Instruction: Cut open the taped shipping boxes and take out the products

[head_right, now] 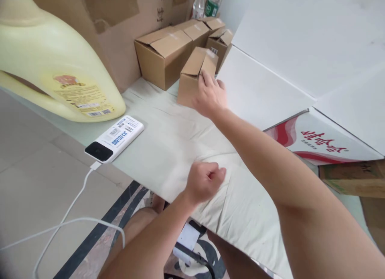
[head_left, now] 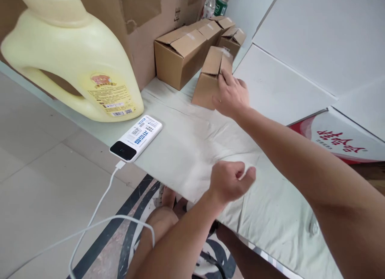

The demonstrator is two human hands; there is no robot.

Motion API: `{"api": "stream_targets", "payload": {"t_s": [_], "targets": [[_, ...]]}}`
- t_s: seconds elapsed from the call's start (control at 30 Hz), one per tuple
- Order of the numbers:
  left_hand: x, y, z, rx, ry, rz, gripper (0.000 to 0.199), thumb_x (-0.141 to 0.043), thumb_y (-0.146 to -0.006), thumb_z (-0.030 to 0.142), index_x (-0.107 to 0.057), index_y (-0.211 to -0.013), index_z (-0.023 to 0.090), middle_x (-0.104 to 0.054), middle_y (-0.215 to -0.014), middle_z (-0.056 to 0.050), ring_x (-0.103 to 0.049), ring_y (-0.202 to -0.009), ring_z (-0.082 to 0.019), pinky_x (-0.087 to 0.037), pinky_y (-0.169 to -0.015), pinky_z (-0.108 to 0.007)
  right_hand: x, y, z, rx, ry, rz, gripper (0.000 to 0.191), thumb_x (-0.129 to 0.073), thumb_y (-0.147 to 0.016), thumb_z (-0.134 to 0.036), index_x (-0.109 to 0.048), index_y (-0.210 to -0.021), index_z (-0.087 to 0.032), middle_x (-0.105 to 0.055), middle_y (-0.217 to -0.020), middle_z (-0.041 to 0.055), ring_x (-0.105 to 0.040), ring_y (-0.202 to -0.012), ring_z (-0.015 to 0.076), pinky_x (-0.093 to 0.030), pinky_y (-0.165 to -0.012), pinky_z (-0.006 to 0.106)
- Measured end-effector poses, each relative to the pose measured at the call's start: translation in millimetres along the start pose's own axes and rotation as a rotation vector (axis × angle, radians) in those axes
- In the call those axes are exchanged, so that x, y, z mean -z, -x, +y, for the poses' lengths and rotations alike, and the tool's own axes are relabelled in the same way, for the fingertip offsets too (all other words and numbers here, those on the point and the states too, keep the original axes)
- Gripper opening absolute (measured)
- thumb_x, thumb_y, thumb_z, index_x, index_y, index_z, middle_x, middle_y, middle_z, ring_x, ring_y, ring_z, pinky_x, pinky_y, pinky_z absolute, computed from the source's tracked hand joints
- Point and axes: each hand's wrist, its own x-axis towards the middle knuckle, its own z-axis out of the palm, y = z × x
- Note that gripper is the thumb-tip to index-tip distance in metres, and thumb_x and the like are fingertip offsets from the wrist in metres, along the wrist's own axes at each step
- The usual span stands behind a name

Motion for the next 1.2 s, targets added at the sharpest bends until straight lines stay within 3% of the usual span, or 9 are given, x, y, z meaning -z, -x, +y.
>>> {"api": "stream_targets", "payload": {"t_s": [0.13, 0.23, 0.3, 0.4, 0.53, 0.73, 0.97, 1.1, 1.2], "targets": [[16.6, -4.6, -6.7, -0.323, -0.054, 0.519, 0.035, -0.046, -0.095, 0.037, -0.035, -0.065, 0.024, -0.040, -0.063, 0.002, -0.043, -0.062, -0.015, -0.036, -0.065, -0.032, 44.0, 141.7, 4.9, -0.067, -0.028, -0.046, 0.071, -0.043, -0.095, -0.043, -0.034, -0.161, -0.022, -0.033, -0.169, 0.0155, -0.032, -0.156, 0.0410, -0.029, -0.124, 0.066], [31.1, -10.2, -13.1, -0.478, -0.091, 0.867, 0.026, -0.054, -0.095, 0.048, -0.053, -0.092, 0.022, -0.056, -0.095, -0.005, -0.057, -0.096, -0.022, -0.047, -0.089, -0.038, 56.4, 267.4, 12.9, -0.353, -0.100, 0.098, 0.072, -0.040, -0.093, -0.051, -0.036, -0.162, -0.032, -0.034, -0.169, 0.0109, -0.031, -0.157, 0.0414, -0.034, -0.122, 0.066], [33.1, -15.1, -16.5, -0.452, -0.101, 0.757, 0.040, -0.058, -0.092, 0.058, -0.057, -0.111, 0.023, -0.059, -0.119, -0.010, -0.057, -0.117, -0.026, -0.046, -0.104, -0.043, 47.4, 338.0, 10.2, -0.536, -0.274, 0.257, 0.069, -0.027, -0.096, -0.051, -0.034, -0.163, -0.034, -0.033, -0.170, 0.0094, -0.034, -0.157, 0.0373, -0.039, -0.121, 0.062], [21.7, -21.4, -20.2, -0.333, -0.012, 0.213, 0.051, -0.058, -0.091, 0.064, -0.060, -0.124, 0.025, -0.064, -0.130, -0.011, -0.059, -0.125, -0.028, -0.048, -0.105, -0.044, 20.8, 400.5, -7.2, -0.798, -0.523, 0.247, 0.074, -0.016, -0.096, -0.048, -0.015, -0.169, -0.032, -0.041, -0.165, 0.0111, -0.040, -0.154, 0.0356, -0.046, -0.116, 0.062], [0.5, -23.9, -23.3, -0.210, 0.240, -0.088, 0.057, -0.068, -0.083, 0.067, -0.064, -0.123, 0.027, -0.070, -0.119, -0.006, -0.066, -0.105, -0.025, -0.054, -0.086, -0.036, 4.2, 419.5, -18.7, -0.939, -0.676, 0.291, 0.072, -0.009, -0.097, -0.042, -0.008, -0.169, -0.031, -0.042, -0.165, 0.0088, -0.045, -0.151, 0.0296, -0.050, -0.114, 0.053], [-7.4, -25.4, -14.8, -0.170, 0.309, -0.076, 0.044, -0.087, -0.066, 0.045, -0.066, -0.102, 0.029, -0.070, -0.120, 0.000, -0.059, -0.105, -0.022, -0.050, -0.085, -0.036, 25.0, 438.1, 18.5, -0.837, -0.646, 0.276, 0.061, -0.025, -0.099, -0.047, -0.053, -0.148, -0.026, -0.051, -0.157, 0.0115, -0.048, -0.148, 0.0292, -0.045, -0.119, 0.053], [-31.5, -12.0, -12.1, -0.094, 0.253, -0.053, 0.050, -0.082, -0.056, 0.049, -0.071, -0.102, 0.031, -0.071, -0.130, 0.001, -0.052, -0.119, -0.033, -0.045, -0.092, -0.047, 10.6, 476.0, 71.4, -1.161, -0.361, 0.168, 0.066, -0.044, -0.095, -0.042, -0.042, -0.157, -0.021, -0.050, -0.156, 0.0188, -0.050, -0.143, 0.0368, -0.044, -0.115, 0.060], [-52.6, -5.9, -13.7, -0.114, 0.251, -0.069, 0.050, -0.082, -0.054, 0.053, -0.068, -0.096, 0.029, -0.071, -0.124, 0.000, -0.052, -0.120, -0.033, -0.043, -0.097, -0.046, 2.3, 492.6, 81.9, -1.108, -0.273, 0.028, 0.048, -0.054, -0.091, -0.042, -0.065, -0.132, -0.021, -0.051, -0.151, 0.0195, -0.045, -0.142, 0.0424, -0.043, -0.113, 0.061], [-64.2, -0.1, -9.9, -0.120, 0.270, -0.092, 0.053, -0.084, -0.056, 0.056, -0.063, -0.094, 0.026, -0.069, -0.121, -0.001, -0.054, -0.117, -0.031, -0.044, -0.098, -0.045, 5.1, 495.2, 82.4, -1.152, -0.334, 0.046, 0.028, -0.055, -0.087, -0.036, -0.068, -0.107, -0.021, -0.065, -0.124, 0.0182, -0.060, -0.116, 0.0369, -0.050, -0.102, 0.055]]}}
